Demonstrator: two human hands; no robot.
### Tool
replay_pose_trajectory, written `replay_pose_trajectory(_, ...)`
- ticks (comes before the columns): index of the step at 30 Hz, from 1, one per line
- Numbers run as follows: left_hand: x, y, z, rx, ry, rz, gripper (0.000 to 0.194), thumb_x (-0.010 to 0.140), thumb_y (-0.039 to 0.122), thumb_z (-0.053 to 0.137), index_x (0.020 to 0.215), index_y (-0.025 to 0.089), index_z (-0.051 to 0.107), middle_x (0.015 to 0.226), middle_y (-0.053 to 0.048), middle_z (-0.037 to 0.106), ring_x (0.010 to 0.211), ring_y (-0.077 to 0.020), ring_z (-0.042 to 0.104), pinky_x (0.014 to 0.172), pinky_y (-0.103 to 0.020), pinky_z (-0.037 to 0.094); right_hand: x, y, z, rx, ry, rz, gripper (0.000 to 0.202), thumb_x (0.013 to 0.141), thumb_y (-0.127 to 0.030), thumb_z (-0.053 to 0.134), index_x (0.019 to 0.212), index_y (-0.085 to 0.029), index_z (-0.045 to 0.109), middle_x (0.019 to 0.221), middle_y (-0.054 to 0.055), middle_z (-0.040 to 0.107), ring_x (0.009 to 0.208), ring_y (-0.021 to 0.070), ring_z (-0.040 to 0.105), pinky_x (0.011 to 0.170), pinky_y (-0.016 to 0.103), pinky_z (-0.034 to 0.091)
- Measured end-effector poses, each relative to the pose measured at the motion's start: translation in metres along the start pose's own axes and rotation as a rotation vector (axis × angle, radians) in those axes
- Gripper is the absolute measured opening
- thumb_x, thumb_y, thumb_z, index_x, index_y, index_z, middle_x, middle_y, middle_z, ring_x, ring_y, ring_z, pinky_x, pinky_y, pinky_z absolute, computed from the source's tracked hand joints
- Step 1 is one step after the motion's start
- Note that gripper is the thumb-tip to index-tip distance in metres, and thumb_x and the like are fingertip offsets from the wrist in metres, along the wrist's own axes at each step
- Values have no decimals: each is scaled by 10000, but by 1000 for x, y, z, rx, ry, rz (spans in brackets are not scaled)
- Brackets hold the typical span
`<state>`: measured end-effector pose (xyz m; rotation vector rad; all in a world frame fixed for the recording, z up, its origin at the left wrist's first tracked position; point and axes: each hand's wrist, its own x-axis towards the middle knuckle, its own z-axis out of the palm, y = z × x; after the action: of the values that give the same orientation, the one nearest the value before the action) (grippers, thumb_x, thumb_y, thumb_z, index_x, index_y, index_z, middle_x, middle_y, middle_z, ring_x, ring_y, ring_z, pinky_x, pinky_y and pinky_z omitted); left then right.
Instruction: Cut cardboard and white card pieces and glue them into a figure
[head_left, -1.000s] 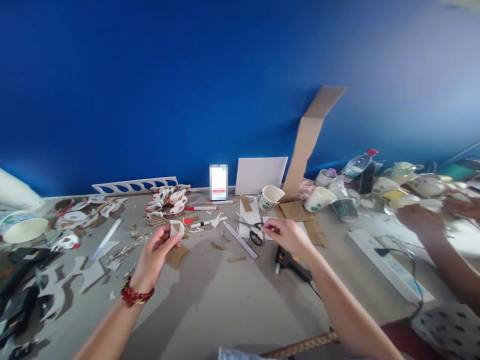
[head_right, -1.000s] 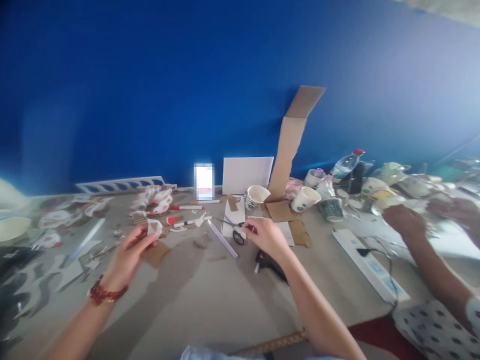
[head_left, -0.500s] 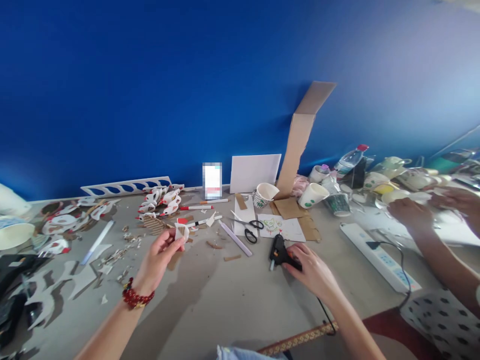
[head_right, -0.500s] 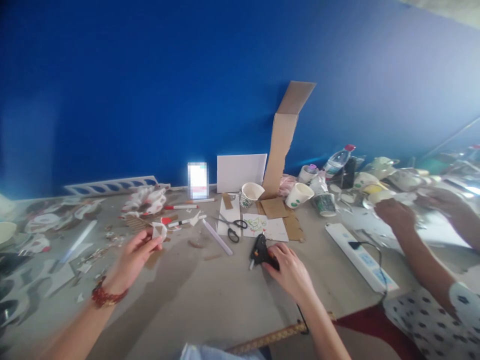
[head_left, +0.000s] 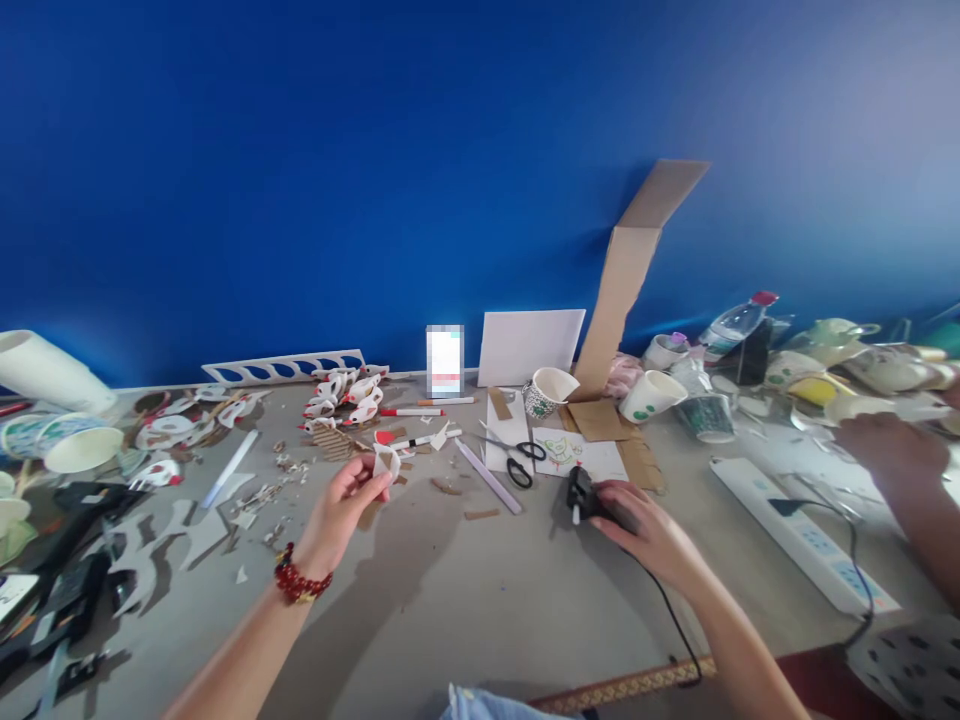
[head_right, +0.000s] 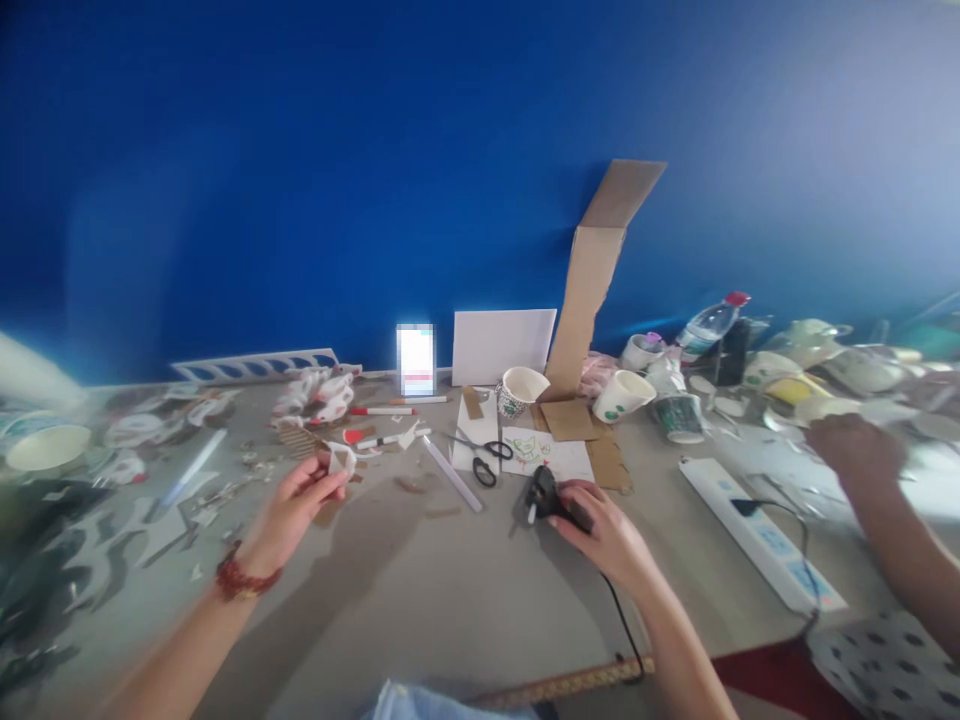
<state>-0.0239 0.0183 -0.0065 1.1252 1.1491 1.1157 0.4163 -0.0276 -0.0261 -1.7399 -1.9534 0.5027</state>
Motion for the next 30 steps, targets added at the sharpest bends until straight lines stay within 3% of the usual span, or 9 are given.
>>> replay_pose_trajectory(4, -2, 0, 3, 3, 1, 0, 224, 822, 374, 681, 932, 185, 631, 738, 23, 604, 702, -110, 544, 724, -219, 442, -3, 10, -9, 459, 168, 257, 445, 722, -548, 679, 1010, -214, 620, 1016, 120, 710, 973, 300, 658, 877, 400, 520)
replay_pose_trajectory(7, -4, 2, 8, 14, -8, -26, 274, 811, 379, 686, 990, 176, 645, 826, -11, 660, 683, -113, 566, 678, -226, 452, -7, -2, -9, 828, 276, 348, 469, 759, -550, 631, 1098, -226, 614, 1069, 109, 705, 920, 301, 680, 816, 417, 542)
replay_pose_trajectory(9, -3, 3, 10, -5, -43, -36, 272, 802, 383, 689, 954, 163, 639, 794, -15, 660, 663, -118, 579, 645, -228, 453, -7, -22, -2, 983, 239, 322, 425, 766, -559, 601, 995, -209, 670, 974, 114, 711, 763, 277, 678, 691, 395, 553)
replay_pose_trajectory(12, -2, 1, 11, -12, -77, -47, 259, 816, 386, 668, 927, 157, 623, 728, 0, 636, 623, -109, 569, 606, -221, 446, -4, -65, 19, 1185, -18, 190, 427, 738, -568, 629, 906, -180, 689, 776, 88, 668, 502, 172, 544, 496, 321, 467)
replay_pose_trajectory(14, -1, -3, 12, 3, -73, -54, 247, 822, 389, 658, 894, 158, 610, 687, 11, 624, 594, -100, 553, 590, -214, 436, 1, -97, 37, 1222, -252, 148, 372, 749, -488, 678, 934, -165, 677, 763, 74, 659, 511, 150, 534, 508, 294, 444)
replay_pose_trajectory(17, -3, -7, 13, 32, -75, -92, 251, 816, 399, 657, 824, 157, 588, 632, 25, 603, 532, -83, 513, 547, -201, 407, 13, -134, 61, 1157, -467, 82, 348, 806, -473, 652, 917, -143, 651, 781, 76, 647, 539, 142, 536, 519, 287, 437)
replay_pose_trajectory(21, -8, -10, 16, 22, -115, -119, 287, 804, 430, 654, 841, 153, 589, 651, 17, 603, 543, -88, 515, 536, -199, 404, 31, -154, 82, 936, -506, 35, 332, 861, -471, 616, 866, -140, 608, 749, 45, 618, 524, 110, 520, 540, 269, 438)
replay_pose_trajectory(26, -10, -17, 16, 55, -140, -163, 297, 804, 450, 634, 831, 156, 595, 677, 11, 619, 536, -81, 513, 530, -193, 387, 31, -143, 105, 869, -555, 63, 430, 836, -549, 610, 913, -125, 612, 721, 47, 625, 505, 118, 551, 511, 263, 458)
replay_pose_trajectory(30, -7, -28, 13, 104, -119, -185, 296, 810, 442, 620, 920, 167, 607, 683, 21, 615, 508, -77, 502, 468, -180, 331, 19, -135, 120, 831, -517, 116, 505, 801, -620, 605, 874, -120, 611, 692, 48, 620, 478, 123, 552, 462, 253, 443)
